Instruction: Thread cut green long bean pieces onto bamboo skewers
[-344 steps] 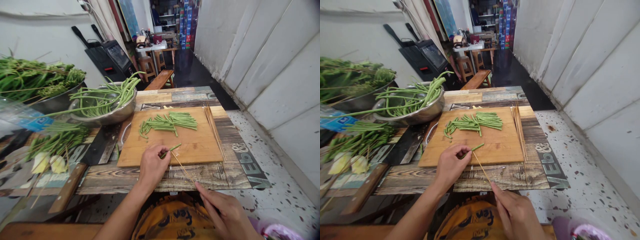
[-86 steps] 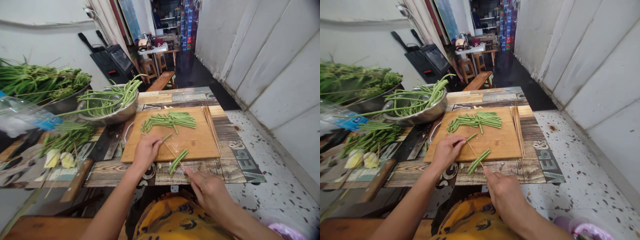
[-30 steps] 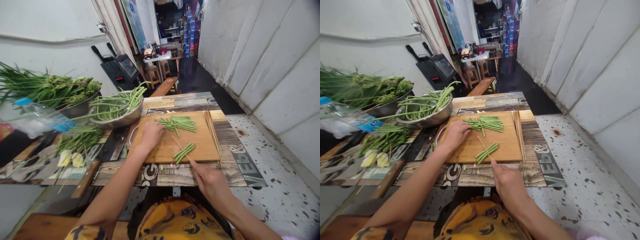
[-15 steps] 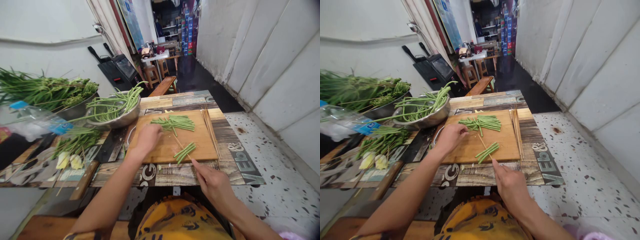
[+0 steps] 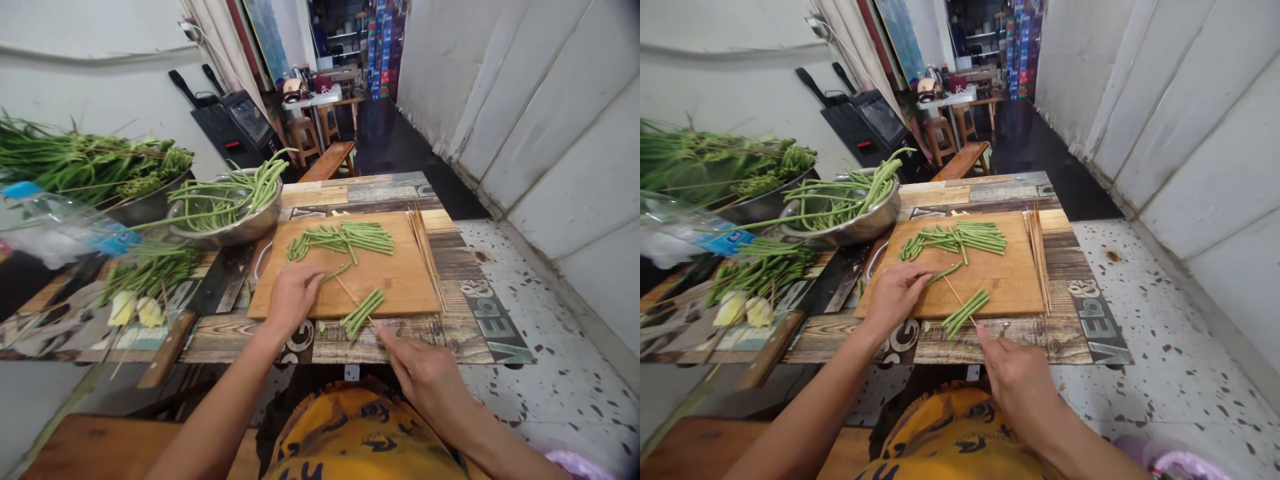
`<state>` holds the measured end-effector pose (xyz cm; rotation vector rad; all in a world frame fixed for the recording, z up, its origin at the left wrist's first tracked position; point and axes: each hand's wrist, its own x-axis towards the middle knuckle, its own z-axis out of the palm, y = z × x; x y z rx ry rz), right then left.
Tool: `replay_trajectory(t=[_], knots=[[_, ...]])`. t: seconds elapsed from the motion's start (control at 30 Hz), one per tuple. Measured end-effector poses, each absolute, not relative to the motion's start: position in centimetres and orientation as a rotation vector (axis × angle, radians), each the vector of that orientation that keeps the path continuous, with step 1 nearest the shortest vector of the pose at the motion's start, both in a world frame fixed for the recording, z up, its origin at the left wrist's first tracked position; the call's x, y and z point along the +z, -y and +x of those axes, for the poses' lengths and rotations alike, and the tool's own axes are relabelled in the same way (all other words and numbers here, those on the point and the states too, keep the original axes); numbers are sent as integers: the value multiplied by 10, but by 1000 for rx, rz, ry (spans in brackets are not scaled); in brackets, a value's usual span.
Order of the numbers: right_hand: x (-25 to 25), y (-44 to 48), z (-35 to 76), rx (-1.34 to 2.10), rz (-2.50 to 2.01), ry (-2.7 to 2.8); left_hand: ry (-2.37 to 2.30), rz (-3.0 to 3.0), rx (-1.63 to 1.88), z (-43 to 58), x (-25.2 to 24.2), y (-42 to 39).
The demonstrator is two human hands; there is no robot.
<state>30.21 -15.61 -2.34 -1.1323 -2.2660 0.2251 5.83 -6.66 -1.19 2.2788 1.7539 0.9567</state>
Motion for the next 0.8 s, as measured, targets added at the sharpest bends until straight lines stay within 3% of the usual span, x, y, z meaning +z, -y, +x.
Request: replay_trajectory(t=[0.8], knots=[[-26,157,302,284,-1119,2275,-1743,2262,794,67,-11,60]])
